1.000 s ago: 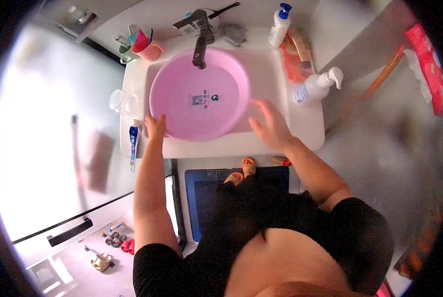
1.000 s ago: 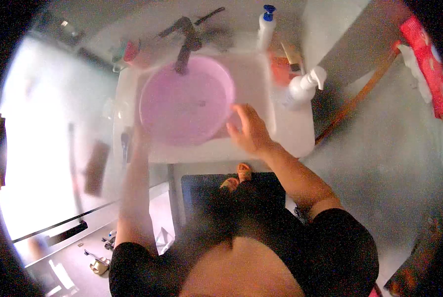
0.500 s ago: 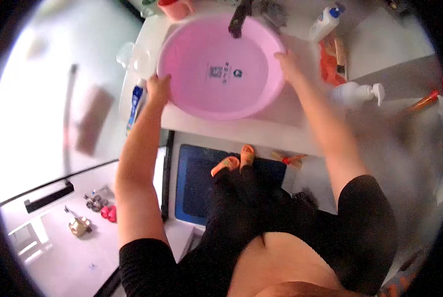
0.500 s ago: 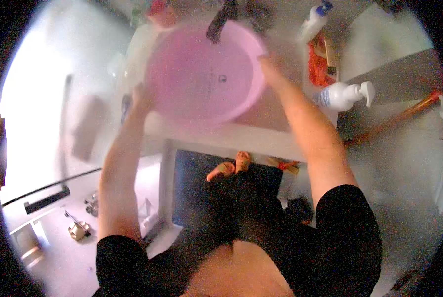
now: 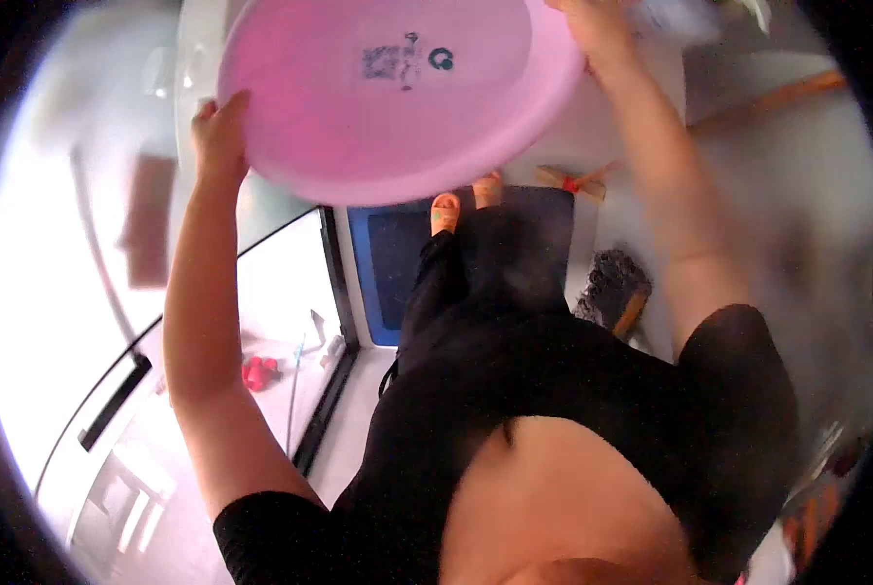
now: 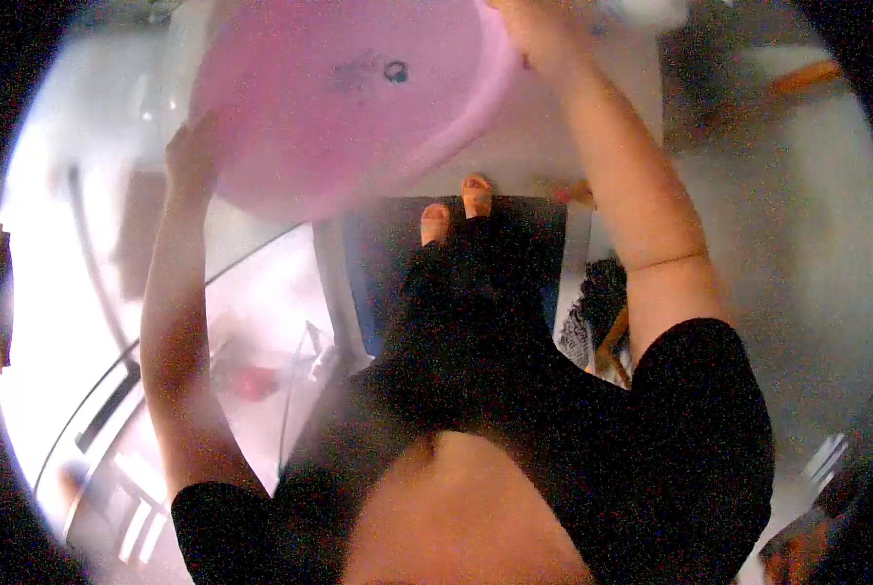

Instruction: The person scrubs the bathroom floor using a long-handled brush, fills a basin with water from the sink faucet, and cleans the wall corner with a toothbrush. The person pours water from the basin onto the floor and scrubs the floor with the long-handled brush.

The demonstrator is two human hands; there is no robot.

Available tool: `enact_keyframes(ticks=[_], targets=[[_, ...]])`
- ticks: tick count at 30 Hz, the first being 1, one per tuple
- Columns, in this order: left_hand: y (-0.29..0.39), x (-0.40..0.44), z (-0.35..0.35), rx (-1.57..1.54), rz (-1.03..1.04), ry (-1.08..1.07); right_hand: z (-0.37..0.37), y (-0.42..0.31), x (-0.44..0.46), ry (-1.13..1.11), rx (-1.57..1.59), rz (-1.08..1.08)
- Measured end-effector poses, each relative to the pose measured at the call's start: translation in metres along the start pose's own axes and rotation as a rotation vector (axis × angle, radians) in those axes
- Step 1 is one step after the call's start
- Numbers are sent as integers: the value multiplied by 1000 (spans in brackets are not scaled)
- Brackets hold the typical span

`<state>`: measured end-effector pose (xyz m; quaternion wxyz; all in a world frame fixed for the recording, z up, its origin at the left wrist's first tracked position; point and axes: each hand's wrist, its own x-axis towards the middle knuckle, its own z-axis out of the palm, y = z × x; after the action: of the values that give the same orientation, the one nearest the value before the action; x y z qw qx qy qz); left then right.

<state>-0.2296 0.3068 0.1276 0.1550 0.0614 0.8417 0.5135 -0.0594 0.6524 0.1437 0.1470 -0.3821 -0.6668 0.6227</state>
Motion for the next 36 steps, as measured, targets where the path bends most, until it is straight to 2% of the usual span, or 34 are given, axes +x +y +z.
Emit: enact_keyframes(ticks=[2, 3, 4, 6, 8, 12, 13, 14, 15, 16, 19, 21, 22, 24, 26, 28, 30, 32, 33, 34, 35, 36], targets=[[23, -19, 9, -4, -36, 20, -8, 3, -24, 57, 42, -1], [31, -30, 14, -73, -123, 74, -11, 6, -35, 81, 81, -14], [36, -39, 12, 74, -128, 74, -13, 10, -48, 123, 82, -12], [30, -51, 11, 72, -31, 27, -25, 26, -73, 28, 21, -71], [21, -64, 5, 22, 52, -26, -22, 60, -98, 202, -111, -100], [9, -81, -15, 45, 172, -198, 0, 87, -185, 445, -113, -57], [-10, -71, -25, -110, 123, -221, 9, 86, -209, 553, -106, -85], [-36, -52, -44, -77, 315, -338, 20, 88, -242, 606, 20, -12], [-18, -71, -38, 25, 247, -285, 29, 118, -253, 655, -12, -100], [3, -91, -35, 138, 190, -221, 40, 129, -278, 729, 0, -60], [1, -119, -33, 109, 301, -449, 59, 148, -357, 852, -58, -73], [-14, -151, -48, 337, 401, -426, 91, 157, -427, 955, 136, 119], [-13, -152, -34, 343, 425, -449, 84, 171, -439, 985, 151, 123], [-53, -138, -24, 559, 530, -510, 94, 212, -470, 962, 129, 196], [-105, -148, -8, 418, 670, -561, 104, 246, -499, 1010, 321, 249], [-128, -213, 13, 740, 854, -511, 117, 301, -535, 1076, 393, 369], [-170, -243, 35, 609, 753, -712, 120, 326, -576, 1165, 619, 504], [-229, -273, 61, 606, 637, -727, 158, 424, -608, 1266, 314, 582], [-297, -241, 69, 859, 1297, -604, 173, 465, -625, 1296, 205, 648], [-345, -230, 78, 991, 1625, -549, 176, 484, -645, 1301, 178, 757], [-391, -219, 88, 1071, 1972, -412, 177, 498, -660, 1352, 297, 775], [-424, -234, 100, 908, 1380, -761, 176, 515, -675, 1402, 415, 787]])
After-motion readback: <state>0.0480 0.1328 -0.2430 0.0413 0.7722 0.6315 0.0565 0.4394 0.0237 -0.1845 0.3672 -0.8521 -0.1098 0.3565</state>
